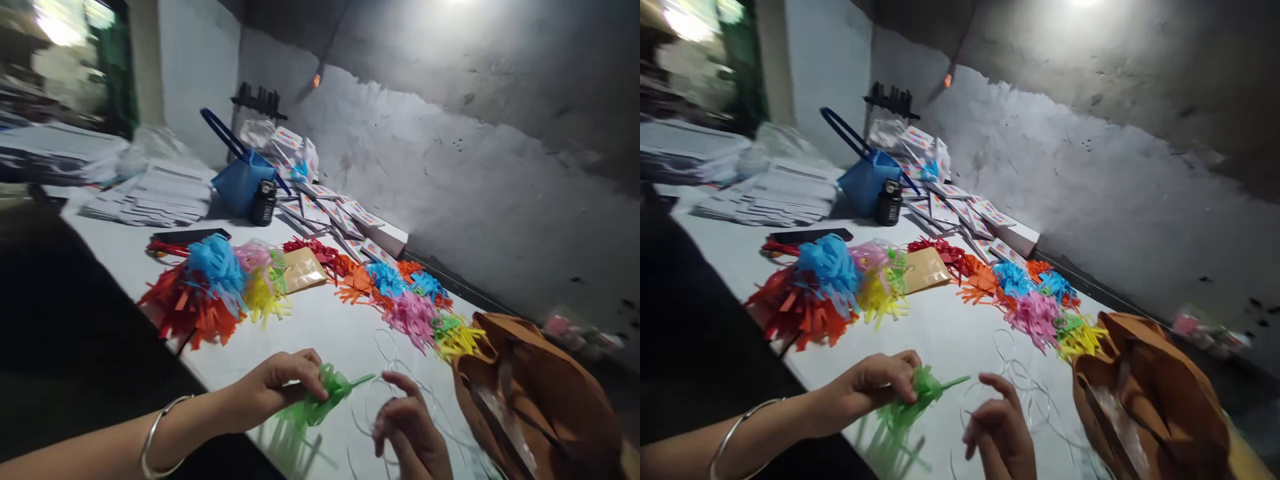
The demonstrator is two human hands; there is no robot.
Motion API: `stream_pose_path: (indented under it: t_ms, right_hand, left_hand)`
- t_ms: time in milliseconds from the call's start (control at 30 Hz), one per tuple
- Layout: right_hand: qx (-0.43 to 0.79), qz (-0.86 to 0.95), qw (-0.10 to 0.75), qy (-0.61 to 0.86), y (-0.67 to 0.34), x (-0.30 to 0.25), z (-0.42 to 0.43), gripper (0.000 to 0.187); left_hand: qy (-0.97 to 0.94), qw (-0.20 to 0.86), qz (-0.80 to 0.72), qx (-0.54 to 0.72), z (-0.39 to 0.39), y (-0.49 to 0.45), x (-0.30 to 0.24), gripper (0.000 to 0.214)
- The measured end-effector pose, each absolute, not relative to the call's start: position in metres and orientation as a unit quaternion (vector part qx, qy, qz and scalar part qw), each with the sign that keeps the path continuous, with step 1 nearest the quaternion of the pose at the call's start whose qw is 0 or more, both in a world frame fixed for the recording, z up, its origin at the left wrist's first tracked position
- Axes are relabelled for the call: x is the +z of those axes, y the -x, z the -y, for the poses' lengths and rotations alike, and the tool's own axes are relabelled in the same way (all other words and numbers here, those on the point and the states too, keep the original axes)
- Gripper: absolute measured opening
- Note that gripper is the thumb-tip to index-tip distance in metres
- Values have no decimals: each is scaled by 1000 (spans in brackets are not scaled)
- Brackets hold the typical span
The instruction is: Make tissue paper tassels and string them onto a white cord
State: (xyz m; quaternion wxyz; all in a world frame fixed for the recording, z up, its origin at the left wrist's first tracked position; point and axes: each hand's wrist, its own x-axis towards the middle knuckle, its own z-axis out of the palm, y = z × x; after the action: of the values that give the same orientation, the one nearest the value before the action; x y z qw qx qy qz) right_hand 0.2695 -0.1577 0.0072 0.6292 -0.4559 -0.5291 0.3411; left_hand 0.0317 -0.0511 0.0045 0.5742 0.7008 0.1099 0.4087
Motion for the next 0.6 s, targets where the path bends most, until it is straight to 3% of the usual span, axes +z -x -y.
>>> stream_pose_path:
  t_ms: [200, 333, 433, 500, 600]
  right_hand:
    - [352, 501, 674, 413, -223, 12, 171, 16]
    - [214, 558, 630, 496, -214, 5, 177, 14]
    - [178, 594, 597, 509, -203, -2, 174, 13]
    - [194, 576, 611, 507, -195, -8, 171, 14]
    - [187, 469, 664, 551, -189, -19, 171, 16]
  left_hand:
    - [-699, 625, -116, 327, 72, -20, -11, 22]
    - [-733, 524, -261, 346, 72, -4, -7, 22]
    - [-776, 471, -254, 334, 80, -12, -2, 32]
    - [-764, 515, -225, 317, 89, -25, -2, 29]
    - [-620, 672, -235, 331, 98, -44, -10, 29]
